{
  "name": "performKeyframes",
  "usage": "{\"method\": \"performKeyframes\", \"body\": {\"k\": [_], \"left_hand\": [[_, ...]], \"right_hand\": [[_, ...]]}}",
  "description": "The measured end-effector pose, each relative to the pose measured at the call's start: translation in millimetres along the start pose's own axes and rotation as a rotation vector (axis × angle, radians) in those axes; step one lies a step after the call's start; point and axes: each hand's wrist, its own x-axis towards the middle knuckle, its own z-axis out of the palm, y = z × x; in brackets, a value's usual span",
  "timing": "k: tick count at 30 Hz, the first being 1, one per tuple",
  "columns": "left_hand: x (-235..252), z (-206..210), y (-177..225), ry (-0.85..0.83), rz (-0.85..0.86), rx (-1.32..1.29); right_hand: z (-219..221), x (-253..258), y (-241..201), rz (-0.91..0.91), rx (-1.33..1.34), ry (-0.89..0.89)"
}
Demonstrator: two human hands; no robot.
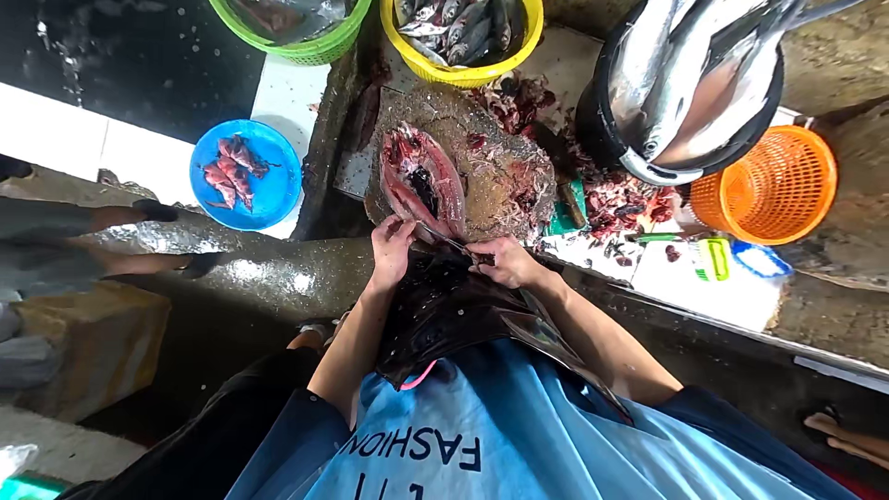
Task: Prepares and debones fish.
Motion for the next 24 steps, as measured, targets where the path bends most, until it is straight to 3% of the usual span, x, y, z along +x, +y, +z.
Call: {"method": "performKeyframes", "body": {"k": [5, 7, 9, 11, 14, 24], "left_hand": [[-0.2, -3.8, 4.2, 0.035, -0.023, -0.038], [6.9, -4.0, 1.3, 0.049, -0.045, -0.108], [18.0, -3.0, -5.7, 0.085, -0.066, -0.19], [10.5, -1.0, -5.1, 0.063, -0.086, -0.171], [17.8, 1.4, 0.5, 0.067, -0.061, -0.176], [23.0, 2.1, -3.1, 0.059, -0.018, -0.143]], "right_hand": [[-1.3, -24.8, 11.5, -0.088, 0.029, 0.054], [-1.7, -37.0, 13.4, -0.085, -0.035, 0.285], [-11.2, -41.2, 14.9, 0.097, -0.008, 0.425], [-19.0, -48.5, 15.4, 0.202, 0.08, 0.322], [-26.3, -40.2, 1.1, 0.008, 0.286, 0.161], [-19.8, -1.9, -12.5, 0.015, 0.042, -0.036]]}}
